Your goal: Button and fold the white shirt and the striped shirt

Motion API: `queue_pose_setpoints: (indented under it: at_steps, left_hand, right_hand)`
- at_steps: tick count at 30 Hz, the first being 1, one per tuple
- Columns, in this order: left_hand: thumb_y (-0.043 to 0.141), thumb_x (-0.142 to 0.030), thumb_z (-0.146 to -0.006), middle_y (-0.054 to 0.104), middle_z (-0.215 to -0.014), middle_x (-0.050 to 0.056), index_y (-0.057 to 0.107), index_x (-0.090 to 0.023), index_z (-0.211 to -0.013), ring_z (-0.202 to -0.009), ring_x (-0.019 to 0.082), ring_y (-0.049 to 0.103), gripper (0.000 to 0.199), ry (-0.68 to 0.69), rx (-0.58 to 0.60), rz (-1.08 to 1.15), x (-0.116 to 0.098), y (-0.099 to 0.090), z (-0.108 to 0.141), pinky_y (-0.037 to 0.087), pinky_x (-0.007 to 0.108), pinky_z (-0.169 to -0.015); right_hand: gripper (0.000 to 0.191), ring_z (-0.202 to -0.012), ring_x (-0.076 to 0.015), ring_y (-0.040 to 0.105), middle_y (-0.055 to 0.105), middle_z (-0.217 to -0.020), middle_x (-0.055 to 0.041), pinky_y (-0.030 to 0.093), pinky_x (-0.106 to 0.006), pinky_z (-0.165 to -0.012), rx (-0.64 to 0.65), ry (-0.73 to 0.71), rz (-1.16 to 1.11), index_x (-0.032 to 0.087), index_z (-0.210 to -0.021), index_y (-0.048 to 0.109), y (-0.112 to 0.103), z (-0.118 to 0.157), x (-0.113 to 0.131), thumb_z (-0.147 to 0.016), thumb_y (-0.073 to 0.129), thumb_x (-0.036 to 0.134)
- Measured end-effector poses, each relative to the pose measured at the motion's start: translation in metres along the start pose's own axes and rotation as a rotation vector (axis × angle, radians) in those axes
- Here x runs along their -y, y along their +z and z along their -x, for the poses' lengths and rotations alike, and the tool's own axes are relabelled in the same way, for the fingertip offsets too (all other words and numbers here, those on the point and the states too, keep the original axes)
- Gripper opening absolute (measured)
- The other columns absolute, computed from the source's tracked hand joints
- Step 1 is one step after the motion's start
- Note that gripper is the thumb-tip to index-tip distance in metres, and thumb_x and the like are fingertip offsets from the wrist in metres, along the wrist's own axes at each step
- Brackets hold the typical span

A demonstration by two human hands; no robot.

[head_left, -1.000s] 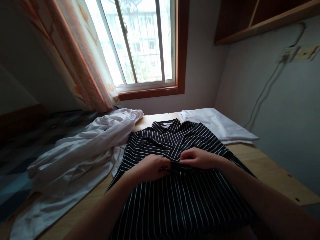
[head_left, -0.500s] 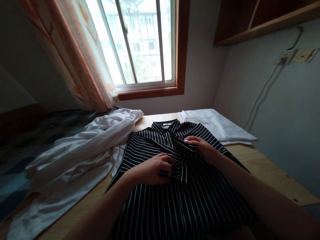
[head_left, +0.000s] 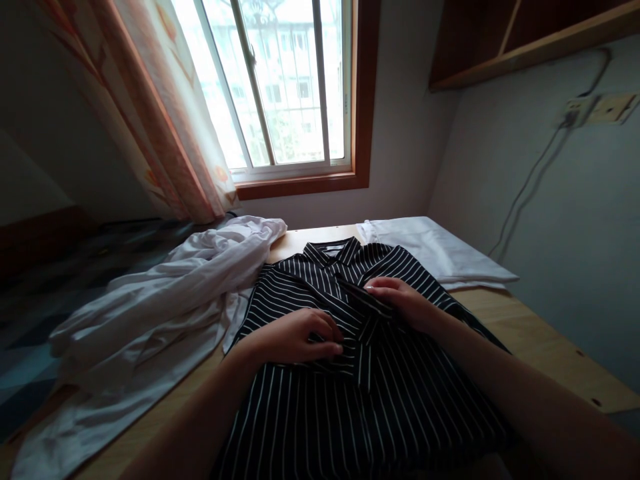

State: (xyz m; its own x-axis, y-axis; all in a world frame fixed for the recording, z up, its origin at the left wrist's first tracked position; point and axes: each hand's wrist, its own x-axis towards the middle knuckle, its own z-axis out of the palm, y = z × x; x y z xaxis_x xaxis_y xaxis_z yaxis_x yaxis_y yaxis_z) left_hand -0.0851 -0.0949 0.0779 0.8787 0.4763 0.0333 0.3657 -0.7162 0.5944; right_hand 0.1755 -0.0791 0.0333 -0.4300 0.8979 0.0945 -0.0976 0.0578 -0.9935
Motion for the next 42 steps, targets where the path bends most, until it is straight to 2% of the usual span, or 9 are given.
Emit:
queue_pose_setpoints:
  at_steps: [6, 11, 13, 17, 21, 25, 28, 33, 42]
  left_hand:
    - [0.045, -0.042, -0.1, 0.064, -0.063, 0.001, 0.069, -0.017, -0.068, -0.059, 0.01, 0.057, 0.047, -0.17, -0.421, -0.171, 0.012, -0.003, -0.004, 0.046, 0.023, -0.061]
    - [0.048, -0.037, -0.099, 0.071, -0.083, 0.003, 0.07, -0.019, -0.079, -0.082, 0.015, 0.065, 0.034, -0.122, -0.559, -0.282, 0.019, 0.005, -0.009, 0.053, 0.031, -0.079]
    - [0.051, -0.033, -0.097, 0.071, -0.113, 0.006, 0.069, -0.022, -0.108, -0.108, 0.019, 0.063, 0.024, -0.056, -0.515, -0.294, 0.021, 0.016, -0.012, 0.051, 0.038, -0.096]
    - [0.051, -0.037, -0.097, 0.039, -0.156, 0.006, 0.04, -0.029, -0.148, -0.144, 0.023, 0.035, 0.053, -0.026, -0.225, -0.322, 0.024, 0.038, -0.015, 0.032, 0.046, -0.118]
    - [0.045, -0.052, -0.097, 0.032, -0.159, 0.006, 0.037, -0.028, -0.151, -0.15, 0.027, 0.021, 0.059, -0.102, -0.029, -0.336, 0.024, 0.045, -0.016, 0.019, 0.051, -0.122]
    - [0.047, -0.056, -0.096, 0.03, -0.16, 0.006, 0.036, -0.028, -0.151, -0.15, 0.027, 0.018, 0.063, -0.123, -0.007, -0.33, 0.022, 0.043, -0.016, 0.017, 0.051, -0.122]
    - [0.05, -0.056, -0.095, 0.031, -0.159, 0.007, 0.038, -0.028, -0.151, -0.15, 0.028, 0.018, 0.064, -0.129, -0.004, -0.326, 0.021, 0.042, -0.016, 0.018, 0.052, -0.122]
    - [0.051, -0.056, -0.094, 0.03, -0.16, 0.007, 0.038, -0.028, -0.15, -0.15, 0.029, 0.02, 0.064, -0.123, -0.011, -0.324, 0.022, 0.043, -0.016, 0.019, 0.053, -0.122]
    - [0.056, -0.053, -0.092, 0.031, -0.16, 0.008, 0.039, -0.029, -0.15, -0.15, 0.029, 0.02, 0.065, -0.146, -0.028, -0.276, 0.019, 0.042, -0.016, 0.02, 0.052, -0.121]
  right_hand:
    - [0.046, -0.06, -0.0108, 0.054, 0.06, -0.064, -0.0005, 0.043, -0.026, -0.059, 0.016, -0.1, 0.221, 0.019, -0.071, 0.068, 0.005, 0.0, -0.002, -0.091, 0.055, 0.058]
    - [0.048, -0.055, -0.0106, 0.051, 0.06, -0.065, -0.0006, 0.042, -0.026, -0.055, -0.131, -0.108, 0.207, 0.019, -0.069, 0.065, 0.003, -0.004, -0.003, -0.089, 0.054, 0.061]
    - [0.049, -0.057, -0.0124, 0.054, 0.061, -0.065, -0.0012, 0.045, -0.028, -0.057, -0.194, -0.112, 0.25, 0.019, -0.069, 0.065, -0.001, -0.006, -0.005, -0.09, 0.051, 0.061]
    - [0.044, -0.1, -0.0247, 0.064, 0.071, -0.098, -0.0094, 0.047, -0.042, -0.094, -0.328, -0.183, 0.635, 0.021, -0.086, 0.072, -0.009, -0.009, -0.017, -0.092, 0.049, 0.057]
    - [0.057, -0.147, -0.0328, 0.024, 0.039, -0.155, -0.0109, 0.019, -0.054, -0.118, -0.326, -0.064, 1.147, 0.025, -0.136, 0.058, -0.01, -0.009, -0.032, -0.091, 0.05, 0.058]
    - [0.067, -0.15, -0.0312, 0.017, 0.026, -0.161, -0.0111, 0.009, -0.057, -0.119, -0.172, 0.136, 1.299, 0.026, -0.15, 0.041, -0.006, -0.009, -0.04, -0.096, 0.034, 0.064]
    - [0.069, -0.15, -0.0309, 0.016, 0.027, -0.161, -0.0113, 0.008, -0.057, -0.119, -0.157, 0.148, 1.318, 0.026, -0.151, 0.04, -0.003, -0.009, -0.041, -0.096, 0.028, 0.067]
    - [0.069, -0.151, -0.0303, 0.012, 0.024, -0.163, -0.0084, 0.006, -0.058, -0.119, -0.247, 0.127, 1.357, 0.029, -0.152, 0.036, -0.009, -0.012, -0.04, -0.096, 0.024, 0.067]
    - [0.068, -0.149, -0.0327, 0.019, 0.029, -0.16, -0.0126, 0.015, -0.062, -0.115, -0.495, 0.377, 1.421, 0.025, -0.151, 0.039, -0.069, -0.018, -0.039, -0.097, 0.025, 0.064]
